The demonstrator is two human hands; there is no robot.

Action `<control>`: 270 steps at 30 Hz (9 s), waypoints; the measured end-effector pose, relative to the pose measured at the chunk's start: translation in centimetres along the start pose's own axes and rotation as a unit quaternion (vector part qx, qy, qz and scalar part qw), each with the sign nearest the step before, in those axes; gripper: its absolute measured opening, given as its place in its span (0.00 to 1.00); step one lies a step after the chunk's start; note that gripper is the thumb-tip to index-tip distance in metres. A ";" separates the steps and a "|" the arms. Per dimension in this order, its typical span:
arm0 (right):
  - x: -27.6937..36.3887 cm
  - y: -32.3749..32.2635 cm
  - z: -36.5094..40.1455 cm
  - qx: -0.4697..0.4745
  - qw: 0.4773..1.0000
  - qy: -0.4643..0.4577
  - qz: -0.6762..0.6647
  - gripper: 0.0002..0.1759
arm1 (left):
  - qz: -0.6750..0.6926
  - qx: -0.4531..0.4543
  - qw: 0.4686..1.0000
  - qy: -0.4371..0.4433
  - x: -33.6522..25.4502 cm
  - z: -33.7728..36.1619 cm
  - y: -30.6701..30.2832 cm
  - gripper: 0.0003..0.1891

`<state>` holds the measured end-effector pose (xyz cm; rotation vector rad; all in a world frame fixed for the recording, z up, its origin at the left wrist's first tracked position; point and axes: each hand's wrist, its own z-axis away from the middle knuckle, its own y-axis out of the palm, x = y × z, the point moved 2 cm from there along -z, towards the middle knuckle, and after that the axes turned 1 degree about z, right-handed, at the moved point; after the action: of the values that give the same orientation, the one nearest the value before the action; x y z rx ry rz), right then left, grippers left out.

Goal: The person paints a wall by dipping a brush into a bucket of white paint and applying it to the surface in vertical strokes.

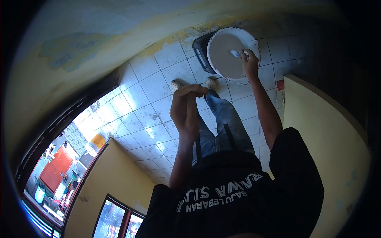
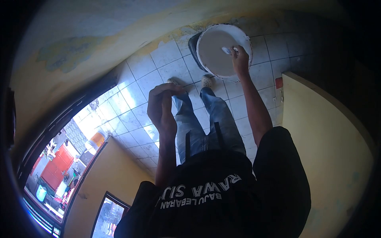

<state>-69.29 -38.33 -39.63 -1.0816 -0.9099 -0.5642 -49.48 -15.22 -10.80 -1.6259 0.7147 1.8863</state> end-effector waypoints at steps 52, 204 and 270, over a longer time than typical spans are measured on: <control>27.1 -3.3 -1.2 -0.147 0.851 0.029 -0.504 0.22 | 0.076 -0.137 0.981 0.116 -9.8 1.6 -15.0 0.10; 30.8 42.2 0.2 0.023 0.697 -0.710 0.099 0.11 | 0.224 -0.329 0.917 0.014 14.3 0.1 -33.9 0.13; 10.2 -6.2 1.0 -0.229 0.893 -0.012 -0.388 0.22 | 0.000 0.129 0.984 0.119 -11.7 9.5 -6.3 0.10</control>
<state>-69.08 -39.51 -27.73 -1.1145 -1.2688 -1.4919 -50.30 -4.83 1.70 -1.6953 1.0128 1.5389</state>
